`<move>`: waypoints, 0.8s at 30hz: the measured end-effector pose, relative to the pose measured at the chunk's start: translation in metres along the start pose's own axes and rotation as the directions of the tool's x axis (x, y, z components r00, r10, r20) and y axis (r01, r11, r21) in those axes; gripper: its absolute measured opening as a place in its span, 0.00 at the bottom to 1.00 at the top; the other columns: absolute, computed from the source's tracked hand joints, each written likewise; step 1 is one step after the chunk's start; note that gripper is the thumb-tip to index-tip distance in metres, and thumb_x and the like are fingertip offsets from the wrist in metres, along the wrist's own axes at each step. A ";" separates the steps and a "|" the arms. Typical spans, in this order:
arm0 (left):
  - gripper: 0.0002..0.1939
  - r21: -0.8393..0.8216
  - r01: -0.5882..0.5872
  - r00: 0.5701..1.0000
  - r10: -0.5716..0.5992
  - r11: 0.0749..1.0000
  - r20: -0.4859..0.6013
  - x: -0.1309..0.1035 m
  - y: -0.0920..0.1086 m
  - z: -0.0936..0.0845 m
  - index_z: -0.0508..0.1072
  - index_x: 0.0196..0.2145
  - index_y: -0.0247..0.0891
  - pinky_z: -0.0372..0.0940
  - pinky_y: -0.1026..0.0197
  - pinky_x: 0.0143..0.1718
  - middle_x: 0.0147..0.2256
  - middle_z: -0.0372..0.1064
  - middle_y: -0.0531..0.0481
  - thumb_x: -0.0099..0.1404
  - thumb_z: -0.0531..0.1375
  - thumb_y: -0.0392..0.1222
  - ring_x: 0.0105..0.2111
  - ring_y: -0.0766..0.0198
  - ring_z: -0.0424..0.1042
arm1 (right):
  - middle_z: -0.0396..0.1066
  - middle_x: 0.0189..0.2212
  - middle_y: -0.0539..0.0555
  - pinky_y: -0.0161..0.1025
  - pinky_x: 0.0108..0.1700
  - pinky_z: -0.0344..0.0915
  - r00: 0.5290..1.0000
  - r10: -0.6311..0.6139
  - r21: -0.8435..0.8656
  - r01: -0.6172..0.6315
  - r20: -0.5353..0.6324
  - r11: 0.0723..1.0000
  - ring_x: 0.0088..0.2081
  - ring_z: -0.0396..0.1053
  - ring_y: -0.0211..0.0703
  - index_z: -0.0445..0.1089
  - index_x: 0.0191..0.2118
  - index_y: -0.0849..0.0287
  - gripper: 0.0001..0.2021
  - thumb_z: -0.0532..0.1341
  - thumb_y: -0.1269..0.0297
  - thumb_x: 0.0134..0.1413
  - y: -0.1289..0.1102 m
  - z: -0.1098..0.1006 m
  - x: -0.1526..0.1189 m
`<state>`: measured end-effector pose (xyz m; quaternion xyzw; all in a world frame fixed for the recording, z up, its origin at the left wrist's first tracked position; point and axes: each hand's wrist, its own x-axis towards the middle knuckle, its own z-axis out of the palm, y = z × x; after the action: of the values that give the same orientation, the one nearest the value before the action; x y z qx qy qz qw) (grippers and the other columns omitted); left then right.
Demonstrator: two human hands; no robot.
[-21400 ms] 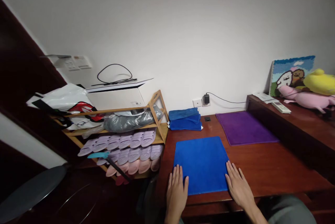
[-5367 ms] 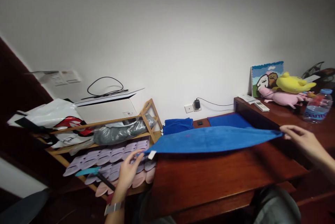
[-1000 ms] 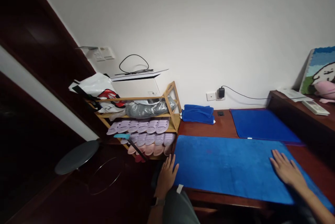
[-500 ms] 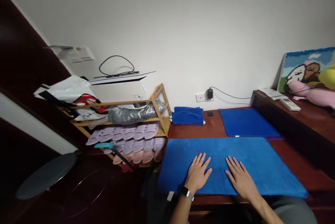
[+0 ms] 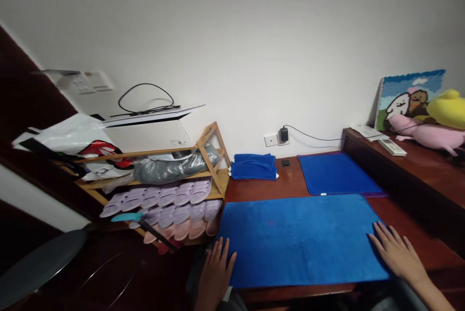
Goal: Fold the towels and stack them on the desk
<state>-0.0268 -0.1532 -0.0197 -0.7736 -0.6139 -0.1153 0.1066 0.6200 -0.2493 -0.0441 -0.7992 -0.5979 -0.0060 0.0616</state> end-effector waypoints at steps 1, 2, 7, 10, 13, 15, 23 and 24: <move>0.27 -0.012 -0.002 1.000 0.002 1.000 -0.020 0.010 0.006 -0.004 0.68 0.66 0.44 0.60 0.41 0.66 0.67 0.63 0.44 0.74 0.49 0.52 0.67 0.46 0.61 | 0.58 0.70 0.54 0.66 0.70 0.46 1.000 0.014 0.010 -0.013 -0.024 1.000 0.73 0.49 0.61 0.68 0.66 0.50 0.35 0.42 0.43 0.61 -0.019 -0.005 0.007; 0.27 -0.034 -0.014 0.999 0.013 0.999 -0.035 0.023 0.015 -0.009 0.69 0.65 0.43 0.60 0.41 0.66 0.67 0.63 0.43 0.75 0.49 0.53 0.67 0.46 0.62 | 0.57 0.71 0.55 0.64 0.71 0.46 0.999 0.012 0.028 -0.011 -0.046 1.000 0.73 0.49 0.60 0.65 0.68 0.53 0.37 0.41 0.42 0.63 -0.042 -0.011 0.016; 0.26 -0.193 -0.206 0.978 0.205 0.959 -0.029 0.111 0.080 -0.034 0.64 0.68 0.45 0.55 0.45 0.69 0.70 0.57 0.46 0.78 0.46 0.51 0.70 0.54 0.56 | 0.50 0.73 0.52 0.55 0.74 0.42 0.980 -0.197 0.166 0.196 -0.014 0.966 0.74 0.44 0.51 0.52 0.74 0.55 0.36 0.39 0.44 0.69 -0.178 -0.039 0.062; 0.28 -0.215 -0.193 0.967 0.224 0.957 0.126 0.142 0.091 -0.029 0.60 0.70 0.46 0.51 0.43 0.70 0.72 0.53 0.45 0.78 0.47 0.54 0.71 0.53 0.52 | 0.49 0.74 0.51 0.54 0.74 0.41 0.953 -0.295 0.205 0.276 0.070 0.939 0.75 0.43 0.49 0.52 0.74 0.53 0.34 0.40 0.46 0.69 -0.220 -0.037 0.080; 0.31 -0.158 -0.058 0.969 0.094 0.986 0.229 0.144 0.065 -0.012 0.57 0.72 0.47 0.48 0.41 0.71 0.73 0.49 0.45 0.77 0.47 0.59 0.72 0.50 0.49 | 0.49 0.74 0.50 0.56 0.74 0.40 0.952 -0.296 0.201 0.275 0.080 0.940 0.74 0.44 0.49 0.52 0.74 0.49 0.33 0.41 0.44 0.69 -0.201 -0.021 0.090; 0.33 -0.100 0.014 0.977 0.008 0.995 0.213 0.136 0.041 -0.002 0.56 0.72 0.45 0.47 0.41 0.71 0.73 0.47 0.43 0.76 0.46 0.60 0.72 0.50 0.47 | 0.48 0.74 0.49 0.57 0.73 0.41 0.970 -0.232 0.172 0.217 0.075 0.961 0.74 0.43 0.50 0.50 0.74 0.46 0.34 0.40 0.43 0.68 -0.160 -0.009 0.094; 0.31 -0.041 0.062 0.992 -0.057 0.997 0.108 0.123 0.021 0.004 0.60 0.70 0.38 0.52 0.43 0.69 0.71 0.53 0.39 0.76 0.48 0.54 0.71 0.48 0.53 | 0.54 0.72 0.53 0.59 0.70 0.52 0.993 0.109 0.176 -0.115 0.041 0.978 0.71 0.54 0.55 0.59 0.71 0.50 0.35 0.41 0.45 0.63 0.018 0.007 0.126; 0.30 -0.047 0.060 0.995 -0.056 0.997 0.080 0.123 0.021 0.003 0.63 0.69 0.37 0.54 0.43 0.69 0.70 0.56 0.39 0.76 0.49 0.53 0.70 0.48 0.55 | 0.60 0.70 0.55 0.58 0.68 0.55 0.994 0.108 0.220 -0.108 0.016 0.970 0.69 0.59 0.56 0.63 0.69 0.50 0.35 0.41 0.45 0.63 0.027 0.008 0.133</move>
<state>0.0207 -0.0432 0.0153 -0.7617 -0.6369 -0.1029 0.0600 0.6829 -0.1292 -0.0431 -0.8188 -0.5506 0.0652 0.1489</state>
